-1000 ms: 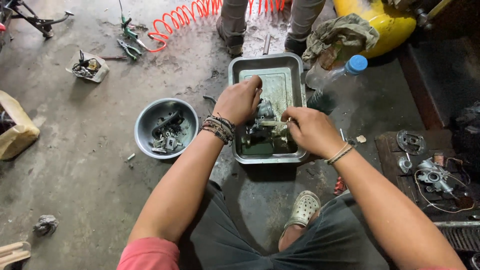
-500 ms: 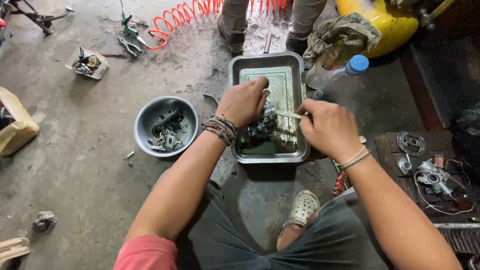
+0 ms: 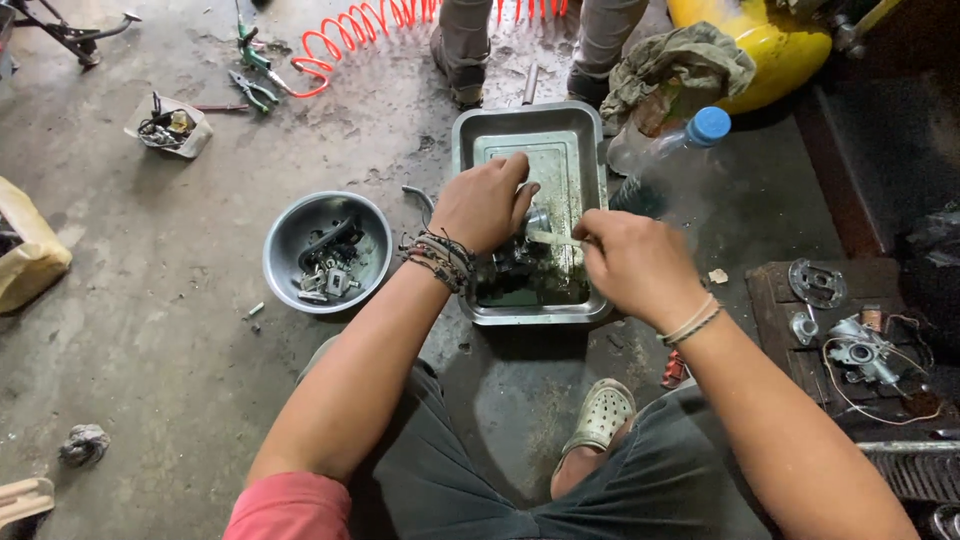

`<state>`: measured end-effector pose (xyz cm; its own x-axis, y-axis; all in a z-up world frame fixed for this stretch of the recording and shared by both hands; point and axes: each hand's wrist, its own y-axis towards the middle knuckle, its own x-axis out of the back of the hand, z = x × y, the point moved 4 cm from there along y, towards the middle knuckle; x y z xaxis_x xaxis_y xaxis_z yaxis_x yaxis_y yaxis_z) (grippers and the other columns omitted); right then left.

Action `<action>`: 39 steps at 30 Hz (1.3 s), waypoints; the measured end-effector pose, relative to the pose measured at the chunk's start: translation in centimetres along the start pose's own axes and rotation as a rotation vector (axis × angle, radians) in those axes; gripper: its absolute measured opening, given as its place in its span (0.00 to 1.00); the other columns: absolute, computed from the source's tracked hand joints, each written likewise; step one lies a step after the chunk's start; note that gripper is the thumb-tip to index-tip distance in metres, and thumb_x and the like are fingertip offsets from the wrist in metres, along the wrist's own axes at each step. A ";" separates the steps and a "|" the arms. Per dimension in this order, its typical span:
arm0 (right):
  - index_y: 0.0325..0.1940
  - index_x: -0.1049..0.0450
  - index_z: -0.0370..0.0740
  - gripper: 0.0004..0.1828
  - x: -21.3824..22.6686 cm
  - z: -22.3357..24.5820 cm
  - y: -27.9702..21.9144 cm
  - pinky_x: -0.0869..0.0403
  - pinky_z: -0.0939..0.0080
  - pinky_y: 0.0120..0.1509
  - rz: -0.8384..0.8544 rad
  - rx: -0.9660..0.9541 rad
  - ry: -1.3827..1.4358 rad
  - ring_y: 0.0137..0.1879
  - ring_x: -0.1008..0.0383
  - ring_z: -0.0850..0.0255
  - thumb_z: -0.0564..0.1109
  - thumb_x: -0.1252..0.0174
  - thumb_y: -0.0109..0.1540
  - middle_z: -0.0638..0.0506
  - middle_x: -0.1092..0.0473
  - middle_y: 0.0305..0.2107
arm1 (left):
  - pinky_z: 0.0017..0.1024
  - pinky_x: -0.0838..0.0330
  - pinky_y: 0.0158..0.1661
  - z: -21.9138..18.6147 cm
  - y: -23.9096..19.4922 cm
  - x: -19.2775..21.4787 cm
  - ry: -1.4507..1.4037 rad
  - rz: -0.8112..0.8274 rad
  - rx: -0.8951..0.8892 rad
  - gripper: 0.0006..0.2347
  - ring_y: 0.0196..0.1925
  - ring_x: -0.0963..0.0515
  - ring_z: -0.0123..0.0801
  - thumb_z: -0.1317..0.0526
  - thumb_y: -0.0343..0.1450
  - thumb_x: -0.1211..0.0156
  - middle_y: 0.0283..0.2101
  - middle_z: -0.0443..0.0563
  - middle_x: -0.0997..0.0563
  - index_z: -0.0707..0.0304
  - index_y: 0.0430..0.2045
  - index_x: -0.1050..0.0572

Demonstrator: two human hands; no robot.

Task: Cleaning the internal components of a motorcycle carburetor using a brush and cleaning solution in a tray.

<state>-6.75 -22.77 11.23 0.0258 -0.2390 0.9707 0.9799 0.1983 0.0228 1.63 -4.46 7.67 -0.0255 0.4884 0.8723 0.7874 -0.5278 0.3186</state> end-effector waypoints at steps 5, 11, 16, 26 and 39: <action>0.47 0.24 0.57 0.11 0.2 -1.9 0.5 0.21 0.39 0.48 0.057 -0.114 -0.071 0.45 0.19 0.43 0.52 0.48 0.62 0.51 0.22 0.36 | 0.51 0.23 0.35 0.7 -0.4 0.4 -0.004 0.093 0.100 0.13 0.33 0.18 0.65 0.51 0.74 0.48 0.31 0.62 0.24 0.61 0.27 0.30; 0.50 0.29 0.58 0.14 -2.9 -2.7 0.5 0.22 0.36 0.52 0.139 -0.196 -0.048 0.47 0.19 0.40 0.49 0.50 0.61 0.48 0.22 0.41 | 0.51 0.22 0.39 1.3 -1.3 0.5 -0.036 0.233 0.186 0.14 0.39 0.17 0.65 0.50 0.72 0.43 0.35 0.62 0.23 0.62 0.28 0.27; 0.46 0.29 0.48 0.13 -5.9 -2.5 1.4 0.22 0.37 0.51 0.210 -0.161 -0.016 0.48 0.20 0.36 0.41 0.53 0.59 0.43 0.23 0.41 | 0.52 0.23 0.44 2.3 -2.6 -0.3 0.001 0.376 0.234 0.13 0.44 0.18 0.62 0.49 0.71 0.46 0.39 0.61 0.23 0.57 0.36 0.33; 0.45 0.21 0.46 0.12 -9.9 -2.7 2.1 0.21 0.47 0.49 0.115 0.067 -0.284 0.48 0.21 0.47 0.45 0.46 0.59 0.48 0.24 0.37 | 0.56 0.26 0.49 2.5 -4.0 2.1 -0.211 0.512 0.234 0.12 0.50 0.21 0.66 0.58 0.72 0.46 0.42 0.67 0.21 0.62 0.44 0.37; 0.41 0.28 0.47 0.10 7.0 10.4 18.7 0.31 0.63 0.47 -0.213 0.106 0.787 0.40 0.31 0.67 0.52 0.49 0.70 0.57 0.30 0.34 | 0.45 0.28 0.41 3.9 -4.3 4.5 -0.397 0.235 0.470 0.12 0.40 0.20 0.52 0.54 0.75 0.49 0.40 0.62 0.18 0.60 0.45 0.32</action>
<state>9.73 -10.81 20.92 0.0109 -0.8706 0.4919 0.9565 0.1525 0.2488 0.48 2.72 8.83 0.3386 0.6637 0.6670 0.9316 -0.3360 -0.1387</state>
